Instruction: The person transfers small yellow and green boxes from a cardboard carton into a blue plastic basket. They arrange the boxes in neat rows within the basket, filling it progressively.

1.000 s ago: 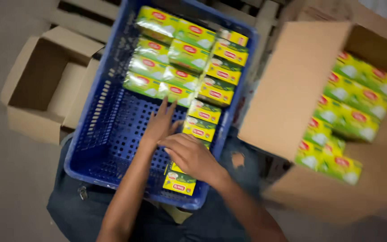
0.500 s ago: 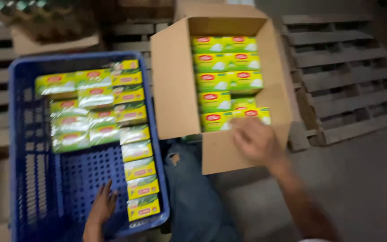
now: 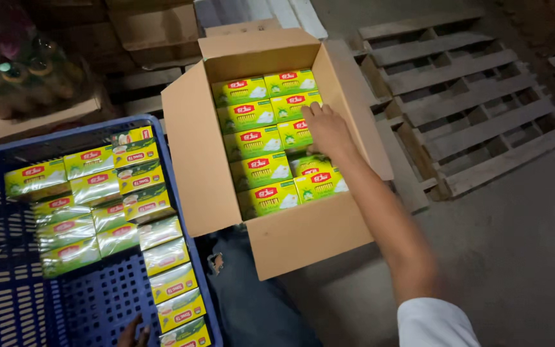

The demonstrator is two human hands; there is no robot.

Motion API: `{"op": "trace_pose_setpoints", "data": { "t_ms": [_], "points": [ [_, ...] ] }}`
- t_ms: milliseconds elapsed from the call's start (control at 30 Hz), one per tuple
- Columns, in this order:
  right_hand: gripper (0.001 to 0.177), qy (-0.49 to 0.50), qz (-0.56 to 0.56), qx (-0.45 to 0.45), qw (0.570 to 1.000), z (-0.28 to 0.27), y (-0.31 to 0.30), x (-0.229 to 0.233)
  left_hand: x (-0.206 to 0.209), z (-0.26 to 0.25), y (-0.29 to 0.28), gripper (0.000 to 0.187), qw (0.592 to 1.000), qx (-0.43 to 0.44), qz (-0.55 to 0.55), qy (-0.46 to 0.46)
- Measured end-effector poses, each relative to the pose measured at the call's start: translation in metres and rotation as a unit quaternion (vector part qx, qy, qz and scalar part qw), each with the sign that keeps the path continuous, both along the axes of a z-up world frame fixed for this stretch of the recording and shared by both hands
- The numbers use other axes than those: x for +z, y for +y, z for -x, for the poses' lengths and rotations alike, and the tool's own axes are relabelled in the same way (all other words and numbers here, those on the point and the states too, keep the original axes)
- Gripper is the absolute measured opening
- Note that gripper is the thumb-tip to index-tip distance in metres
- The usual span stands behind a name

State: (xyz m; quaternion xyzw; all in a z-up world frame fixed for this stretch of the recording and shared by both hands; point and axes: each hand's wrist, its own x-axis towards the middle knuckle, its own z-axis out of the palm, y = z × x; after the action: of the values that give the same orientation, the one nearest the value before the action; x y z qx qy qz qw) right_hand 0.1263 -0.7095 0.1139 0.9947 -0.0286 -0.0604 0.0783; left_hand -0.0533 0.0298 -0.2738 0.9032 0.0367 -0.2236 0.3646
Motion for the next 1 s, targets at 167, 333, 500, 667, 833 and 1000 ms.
{"op": "trace_pose_setpoints", "data": {
  "t_ms": [167, 333, 500, 667, 833, 1000],
  "points": [
    [0.113, -0.033, 0.042, 0.017, 0.998, -0.003, -0.004, -0.019, 0.031, 0.009, -0.009, 0.079, 0.984, 0.028, -0.153, 0.085],
    [0.11, -0.046, 0.003, 0.012, 0.999, 0.0, -0.004, -0.013, 0.071, -0.013, -0.033, 0.094, 0.943, 0.048, -0.175, 0.28],
    [0.101, -0.027, -0.031, 0.004, 0.999, 0.002, -0.005, -0.009, 0.099, -0.012, -0.048, 0.092, 0.943, 0.089, -0.158, 0.28],
    [0.115, 0.03, -0.007, -0.036, 0.999, 0.0, 0.009, 0.003, 0.113, -0.015, -0.052, 0.089, 0.945, 0.067, -0.152, 0.281],
    [0.072, -0.044, 0.066, -0.009, 0.997, 0.008, 0.001, -0.021, 0.134, -0.02, -0.063, 0.086, 0.934, 0.078, -0.135, 0.322],
    [0.113, 0.046, 0.012, -0.01, 0.999, 0.005, 0.002, 0.006, 0.128, -0.004, -0.04, 0.076, 0.971, 0.095, -0.001, 0.22]
  ]
}}
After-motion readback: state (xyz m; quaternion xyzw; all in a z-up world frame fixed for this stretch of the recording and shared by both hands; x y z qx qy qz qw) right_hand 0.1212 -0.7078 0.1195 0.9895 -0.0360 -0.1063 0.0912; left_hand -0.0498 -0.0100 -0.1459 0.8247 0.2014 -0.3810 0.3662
